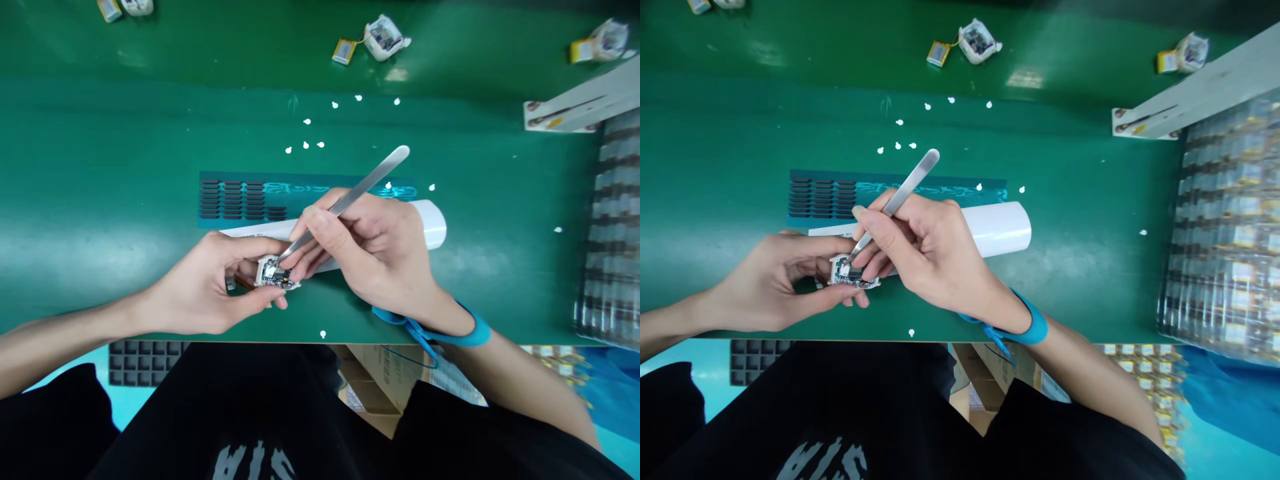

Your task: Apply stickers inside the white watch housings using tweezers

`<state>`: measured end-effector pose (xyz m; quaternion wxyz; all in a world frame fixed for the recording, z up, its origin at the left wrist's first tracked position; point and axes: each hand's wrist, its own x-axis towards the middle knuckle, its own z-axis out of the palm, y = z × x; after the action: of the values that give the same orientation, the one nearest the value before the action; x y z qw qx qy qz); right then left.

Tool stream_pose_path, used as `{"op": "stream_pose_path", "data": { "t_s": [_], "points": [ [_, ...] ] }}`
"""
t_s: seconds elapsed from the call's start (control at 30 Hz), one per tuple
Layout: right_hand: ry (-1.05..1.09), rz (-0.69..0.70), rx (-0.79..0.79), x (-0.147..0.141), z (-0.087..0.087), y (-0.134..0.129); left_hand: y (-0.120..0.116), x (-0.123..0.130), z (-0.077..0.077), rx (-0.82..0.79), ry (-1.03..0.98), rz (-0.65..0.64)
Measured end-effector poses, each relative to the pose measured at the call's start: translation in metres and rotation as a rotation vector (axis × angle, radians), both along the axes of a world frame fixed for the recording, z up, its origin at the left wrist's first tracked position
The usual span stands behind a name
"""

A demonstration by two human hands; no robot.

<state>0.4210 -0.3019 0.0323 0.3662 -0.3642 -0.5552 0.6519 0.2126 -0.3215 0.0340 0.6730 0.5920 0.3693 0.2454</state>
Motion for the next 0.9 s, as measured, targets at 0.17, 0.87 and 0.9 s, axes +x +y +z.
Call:
{"op": "stream_pose_path", "data": {
  "t_s": [0.17,0.87,0.9],
  "points": [
    [-0.030,0.024,0.022,0.001,-0.001,0.001,0.001,0.001,0.001,-0.027,-0.002,0.000],
    [-0.198,-0.366,0.464,0.016,0.002,0.010,0.004,-0.011,0.000,0.241,0.147,0.097],
    [-0.269,-0.311,0.524,0.017,-0.001,0.013,0.007,-0.014,-0.001,0.359,0.200,0.137]
  ]
}}
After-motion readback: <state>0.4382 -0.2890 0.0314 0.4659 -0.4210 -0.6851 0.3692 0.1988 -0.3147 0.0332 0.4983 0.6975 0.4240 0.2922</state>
